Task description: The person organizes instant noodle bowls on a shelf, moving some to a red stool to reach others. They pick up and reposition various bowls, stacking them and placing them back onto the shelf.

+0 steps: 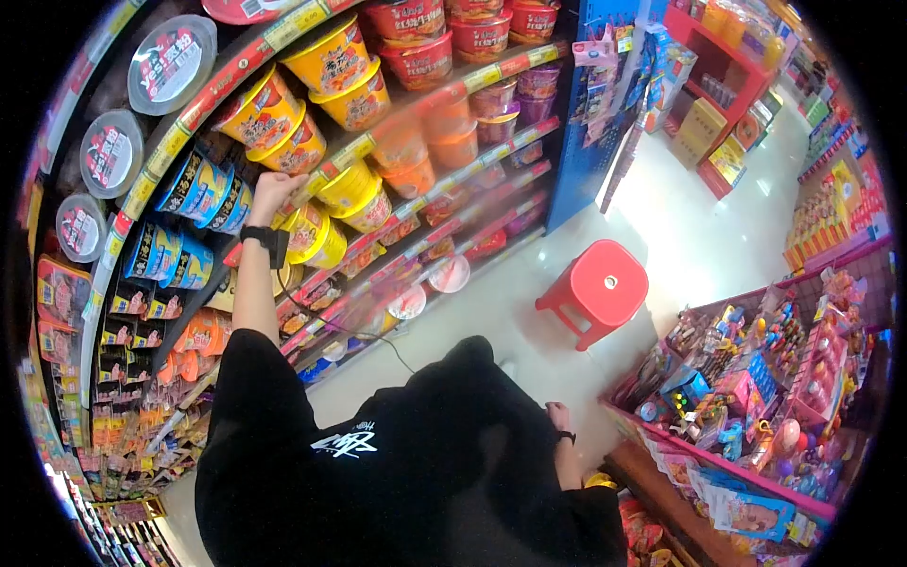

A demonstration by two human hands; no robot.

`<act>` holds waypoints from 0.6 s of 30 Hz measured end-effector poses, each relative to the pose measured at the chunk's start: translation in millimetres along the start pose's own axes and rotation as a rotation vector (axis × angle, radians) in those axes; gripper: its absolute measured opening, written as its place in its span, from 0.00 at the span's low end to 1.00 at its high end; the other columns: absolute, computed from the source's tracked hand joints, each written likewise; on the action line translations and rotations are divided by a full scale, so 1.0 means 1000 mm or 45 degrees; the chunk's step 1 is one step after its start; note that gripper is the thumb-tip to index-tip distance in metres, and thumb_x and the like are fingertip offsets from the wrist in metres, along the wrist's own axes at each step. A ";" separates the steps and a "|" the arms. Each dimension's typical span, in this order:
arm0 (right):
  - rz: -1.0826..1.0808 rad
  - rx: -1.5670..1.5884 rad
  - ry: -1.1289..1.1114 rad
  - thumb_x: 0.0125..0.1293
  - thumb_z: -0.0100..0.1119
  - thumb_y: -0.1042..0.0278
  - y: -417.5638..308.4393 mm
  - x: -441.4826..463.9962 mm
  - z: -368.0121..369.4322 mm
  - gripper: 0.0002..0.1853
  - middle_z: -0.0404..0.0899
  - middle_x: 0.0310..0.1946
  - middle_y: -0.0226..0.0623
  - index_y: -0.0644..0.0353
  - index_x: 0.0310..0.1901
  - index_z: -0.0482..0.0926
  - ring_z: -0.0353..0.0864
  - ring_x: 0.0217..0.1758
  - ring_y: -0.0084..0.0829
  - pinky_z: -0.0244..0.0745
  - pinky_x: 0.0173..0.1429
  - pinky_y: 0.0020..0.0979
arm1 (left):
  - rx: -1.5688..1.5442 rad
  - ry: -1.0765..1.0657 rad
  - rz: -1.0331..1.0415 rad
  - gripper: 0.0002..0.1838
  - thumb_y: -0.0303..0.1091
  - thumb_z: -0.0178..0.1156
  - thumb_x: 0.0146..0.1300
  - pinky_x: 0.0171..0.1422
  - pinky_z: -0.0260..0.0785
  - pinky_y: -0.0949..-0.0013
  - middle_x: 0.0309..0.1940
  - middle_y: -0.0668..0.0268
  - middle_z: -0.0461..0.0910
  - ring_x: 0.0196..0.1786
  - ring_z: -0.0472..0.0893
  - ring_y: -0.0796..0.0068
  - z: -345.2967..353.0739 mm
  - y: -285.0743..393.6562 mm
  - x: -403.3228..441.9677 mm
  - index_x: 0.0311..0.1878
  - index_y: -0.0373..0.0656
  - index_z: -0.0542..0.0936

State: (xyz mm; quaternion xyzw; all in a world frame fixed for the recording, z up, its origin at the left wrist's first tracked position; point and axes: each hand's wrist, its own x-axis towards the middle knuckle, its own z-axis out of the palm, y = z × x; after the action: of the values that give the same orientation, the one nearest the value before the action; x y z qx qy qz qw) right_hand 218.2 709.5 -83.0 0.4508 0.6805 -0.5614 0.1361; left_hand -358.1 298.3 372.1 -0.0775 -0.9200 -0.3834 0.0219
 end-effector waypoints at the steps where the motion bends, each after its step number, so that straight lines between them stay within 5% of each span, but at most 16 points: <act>1: -0.013 -0.025 -0.003 0.59 0.59 0.62 0.000 0.002 0.000 0.18 0.83 0.30 0.39 0.71 0.43 0.81 0.79 0.32 0.27 0.74 0.39 0.29 | 0.013 -0.039 -0.011 0.22 0.44 0.71 0.53 0.18 0.55 0.74 0.09 0.71 0.70 0.13 0.66 0.83 -0.002 0.003 -0.002 0.14 0.37 0.78; 5: 0.059 0.039 -0.011 0.59 0.58 0.62 0.003 -0.001 0.003 0.19 0.83 0.30 0.40 0.71 0.43 0.81 0.79 0.33 0.28 0.74 0.41 0.30 | -0.015 -0.239 -0.020 0.23 0.44 0.71 0.55 0.18 0.53 0.75 0.10 0.73 0.70 0.13 0.65 0.85 -0.003 -0.005 -0.006 0.14 0.38 0.77; 18: -0.120 -0.115 -0.052 0.60 0.59 0.64 0.014 0.003 0.004 0.16 0.80 0.26 0.35 0.70 0.42 0.81 0.77 0.30 0.26 0.73 0.37 0.29 | 0.282 -0.200 0.006 0.23 0.48 0.66 0.54 0.22 0.58 0.69 0.09 0.69 0.70 0.15 0.68 0.80 0.002 -0.004 -0.002 0.15 0.37 0.78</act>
State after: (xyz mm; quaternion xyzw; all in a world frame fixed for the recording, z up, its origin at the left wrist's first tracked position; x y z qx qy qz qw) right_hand 225.9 706.5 -95.3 0.4000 0.7227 -0.5451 0.1436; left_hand -356.9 296.3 367.5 -0.1067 -0.9555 -0.2721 -0.0410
